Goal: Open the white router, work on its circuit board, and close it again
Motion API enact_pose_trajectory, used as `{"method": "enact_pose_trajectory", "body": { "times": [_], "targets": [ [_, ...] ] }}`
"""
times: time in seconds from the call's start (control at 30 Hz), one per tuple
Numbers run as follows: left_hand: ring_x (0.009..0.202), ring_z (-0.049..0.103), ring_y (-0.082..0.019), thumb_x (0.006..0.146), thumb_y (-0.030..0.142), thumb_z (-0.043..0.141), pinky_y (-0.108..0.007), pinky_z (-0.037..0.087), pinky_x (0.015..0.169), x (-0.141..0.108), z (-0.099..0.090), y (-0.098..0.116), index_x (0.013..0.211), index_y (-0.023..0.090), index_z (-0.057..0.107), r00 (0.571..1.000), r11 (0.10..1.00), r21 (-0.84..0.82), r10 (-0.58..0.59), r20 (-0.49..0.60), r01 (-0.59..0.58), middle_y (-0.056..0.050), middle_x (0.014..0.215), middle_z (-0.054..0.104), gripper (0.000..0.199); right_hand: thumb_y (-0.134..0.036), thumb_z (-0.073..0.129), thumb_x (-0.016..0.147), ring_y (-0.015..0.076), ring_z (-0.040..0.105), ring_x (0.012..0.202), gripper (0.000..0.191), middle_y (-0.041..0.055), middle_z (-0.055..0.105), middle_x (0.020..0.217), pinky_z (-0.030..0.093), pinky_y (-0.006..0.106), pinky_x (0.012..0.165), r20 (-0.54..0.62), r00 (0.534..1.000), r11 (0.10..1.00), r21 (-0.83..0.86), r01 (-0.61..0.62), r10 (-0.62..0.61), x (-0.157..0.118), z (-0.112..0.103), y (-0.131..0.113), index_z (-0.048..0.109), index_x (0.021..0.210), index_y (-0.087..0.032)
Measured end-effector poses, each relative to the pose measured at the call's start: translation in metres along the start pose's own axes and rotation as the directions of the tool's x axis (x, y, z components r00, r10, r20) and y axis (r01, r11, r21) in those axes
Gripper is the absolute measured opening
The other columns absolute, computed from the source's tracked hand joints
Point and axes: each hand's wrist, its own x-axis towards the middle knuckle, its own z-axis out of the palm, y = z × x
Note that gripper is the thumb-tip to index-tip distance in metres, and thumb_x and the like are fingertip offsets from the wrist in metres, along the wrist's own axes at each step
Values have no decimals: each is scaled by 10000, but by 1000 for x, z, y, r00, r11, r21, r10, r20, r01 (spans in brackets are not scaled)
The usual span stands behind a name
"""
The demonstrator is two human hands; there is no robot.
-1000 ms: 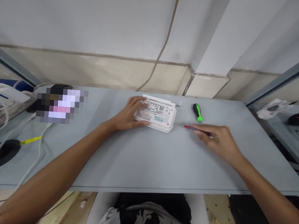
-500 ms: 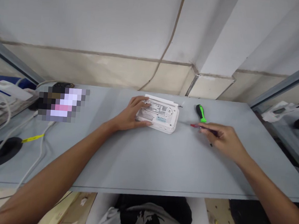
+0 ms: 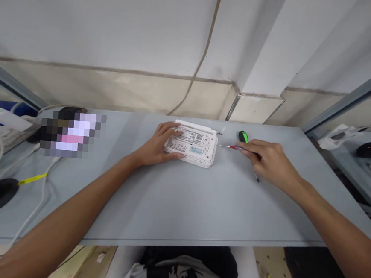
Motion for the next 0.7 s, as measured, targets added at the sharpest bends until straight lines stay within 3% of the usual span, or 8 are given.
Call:
{"method": "enact_pose_trajectory", "body": {
  "times": [0.17,0.27,0.37,0.53,0.7],
  "targets": [
    [1566,324,-392,888,622,784,-661,316,1280,0,-1,0,1434,271,553,1000,1000,-10,-12,-3,12,-164,1633,438,688,-132,470,1016,165,619,614,390,82,742,858,491,323,604,28,999,997,-71,26,-24,12,-4,-1,814,1199,-136],
    [1559,337,-383,891,618,782,-659,321,1281,0,-1,1,1430,282,558,1000,1000,-24,-18,2,18,-154,1640,433,673,-136,492,994,160,621,638,387,58,766,851,483,310,624,90,995,998,39,-44,40,21,-8,9,832,1173,-190],
    [1550,345,-380,889,615,785,-665,329,1276,1,-1,1,1427,287,555,1000,999,-25,-26,0,26,-152,1638,434,671,-250,599,975,166,621,634,304,38,802,840,483,312,627,141,978,965,192,-179,154,25,-5,27,846,1153,-233],
    [1565,323,-383,882,625,790,-675,317,1280,1,-1,1,1427,280,545,1000,999,-23,-24,11,24,-163,1647,419,690,-416,625,967,179,623,604,323,39,828,842,470,319,588,135,936,890,291,-351,325,8,18,42,862,1101,-242],
    [1573,311,-377,887,615,788,-670,307,1287,1,-1,0,1418,278,543,1000,999,-24,-25,16,25,-164,1649,417,676,-406,582,995,161,607,567,331,43,840,915,460,316,557,126,942,904,266,-335,312,-1,21,35,869,1041,-249]
  ]
}}
